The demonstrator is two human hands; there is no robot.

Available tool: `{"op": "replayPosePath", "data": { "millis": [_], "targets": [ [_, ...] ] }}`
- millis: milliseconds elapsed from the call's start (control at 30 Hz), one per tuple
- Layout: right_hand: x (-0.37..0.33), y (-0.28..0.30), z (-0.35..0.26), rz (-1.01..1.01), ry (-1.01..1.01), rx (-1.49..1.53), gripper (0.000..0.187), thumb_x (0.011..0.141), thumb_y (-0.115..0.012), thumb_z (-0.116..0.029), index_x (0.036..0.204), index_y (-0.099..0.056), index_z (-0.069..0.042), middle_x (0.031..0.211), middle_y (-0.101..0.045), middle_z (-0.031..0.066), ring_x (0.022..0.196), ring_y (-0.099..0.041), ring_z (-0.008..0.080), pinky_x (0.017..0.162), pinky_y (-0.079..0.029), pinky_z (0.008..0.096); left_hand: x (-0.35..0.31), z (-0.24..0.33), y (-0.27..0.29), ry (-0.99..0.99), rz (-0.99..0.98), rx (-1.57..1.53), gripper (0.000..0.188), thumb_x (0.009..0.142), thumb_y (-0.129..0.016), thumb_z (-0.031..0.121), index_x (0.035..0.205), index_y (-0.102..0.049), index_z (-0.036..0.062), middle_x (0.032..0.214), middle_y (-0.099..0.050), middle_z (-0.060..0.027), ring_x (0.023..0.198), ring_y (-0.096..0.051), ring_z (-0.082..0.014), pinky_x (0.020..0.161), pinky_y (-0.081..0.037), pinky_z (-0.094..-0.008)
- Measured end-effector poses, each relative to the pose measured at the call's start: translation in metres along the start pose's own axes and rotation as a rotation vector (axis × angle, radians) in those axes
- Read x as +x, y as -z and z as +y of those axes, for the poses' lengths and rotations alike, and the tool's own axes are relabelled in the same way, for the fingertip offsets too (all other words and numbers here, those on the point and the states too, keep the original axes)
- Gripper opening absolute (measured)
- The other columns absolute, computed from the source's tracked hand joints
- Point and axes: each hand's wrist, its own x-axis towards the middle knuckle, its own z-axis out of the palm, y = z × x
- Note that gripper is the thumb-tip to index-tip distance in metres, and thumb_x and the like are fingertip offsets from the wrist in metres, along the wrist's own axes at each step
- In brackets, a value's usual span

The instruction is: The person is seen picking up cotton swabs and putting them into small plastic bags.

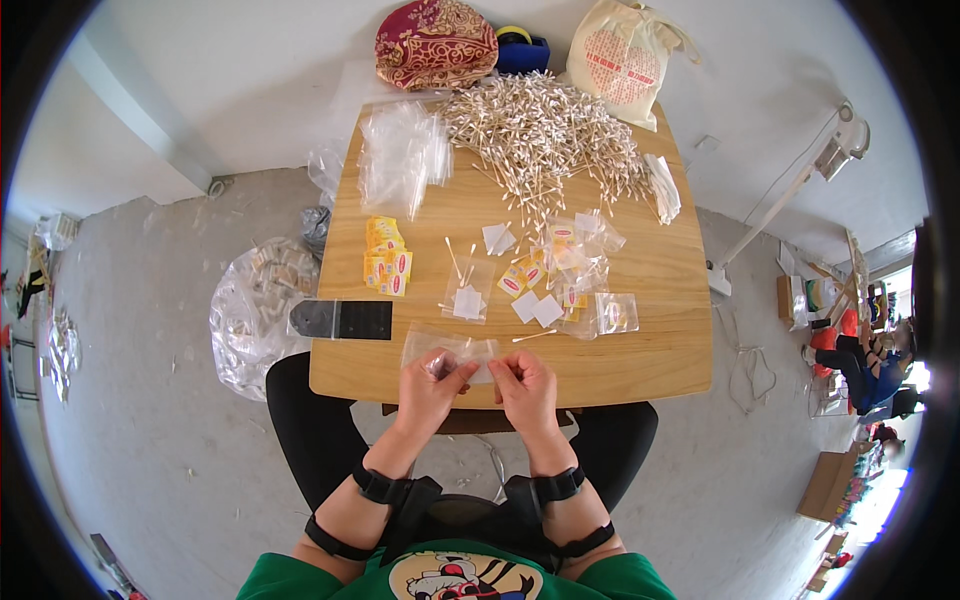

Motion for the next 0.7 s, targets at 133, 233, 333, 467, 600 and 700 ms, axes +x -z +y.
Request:
{"op": "replayPosePath", "data": {
  "millis": [133,233,333,467,600,700],
  "targets": [
    [0.001,0.000,0.001,0.010,0.194,-0.165,0.023,0.093,-0.064,-0.016,0.076,-0.055,-0.003,0.060,-0.056,-0.0003,0.050,-0.050,0.0059,0.046,-0.040,0.0206,0.002,-0.004,0.000,0.066,-0.022,-0.071,0.032,0.086,-0.072,0.015,0.066,-0.051,0.0034,0.059,-0.054,-0.0001,0.056,-0.054,-0.0067,0.049,-0.043,-0.0217],
    [0.003,-0.002,-0.007,0.043,0.183,0.058,0.020,0.094,-0.062,-0.015,0.080,-0.056,-0.002,0.068,-0.058,0.0013,0.056,-0.052,0.0059,0.050,-0.043,0.0207,0.004,-0.004,0.000,0.098,-0.006,-0.110,0.032,0.086,-0.072,0.016,0.067,-0.050,0.0039,0.060,-0.053,0.0002,0.055,-0.054,-0.0069,0.049,-0.044,-0.0218],
    [0.006,0.004,-0.007,0.008,0.175,0.204,0.012,0.093,-0.061,-0.011,0.088,-0.058,-0.001,0.075,-0.059,0.0014,0.063,-0.054,0.0061,0.054,-0.045,0.0205,0.005,-0.006,0.002,0.092,-0.022,-0.130,0.031,0.086,-0.073,0.017,0.068,-0.051,0.0038,0.060,-0.054,0.0006,0.055,-0.053,-0.0067,0.049,-0.043,-0.0215],
    [0.009,0.009,-0.012,-0.088,0.084,0.062,0.008,0.092,-0.062,-0.007,0.094,-0.062,0.000,0.076,-0.059,0.0001,0.065,-0.054,0.0060,0.057,-0.049,0.0208,0.007,-0.012,0.004,0.090,-0.035,-0.083,0.025,0.087,-0.070,0.011,0.071,-0.053,0.0044,0.064,-0.058,-0.0015,0.056,-0.053,-0.0074,0.050,-0.044,-0.0217],
    [0.013,0.011,-0.011,-0.178,-0.013,0.112,0.007,0.090,-0.063,-0.005,0.093,-0.062,0.001,0.078,-0.060,0.0005,0.066,-0.056,0.0063,0.059,-0.050,0.0216,0.008,-0.015,0.010,-0.012,-0.064,0.133,0.022,0.086,-0.071,0.010,0.073,-0.054,0.0027,0.066,-0.059,-0.0015,0.057,-0.055,-0.0075,0.051,-0.045,-0.0219],
    [0.017,0.012,0.001,-0.218,-0.048,0.148,0.006,0.089,-0.064,-0.004,0.091,-0.062,0.002,0.077,-0.062,0.0008,0.067,-0.058,0.0068,0.059,-0.050,0.0220,0.009,-0.018,0.013,-0.019,-0.101,0.119,0.018,0.088,-0.068,0.012,0.079,-0.059,0.0006,0.072,-0.062,-0.0027,0.060,-0.057,-0.0085,0.053,-0.047,-0.0228]
  ]
}}
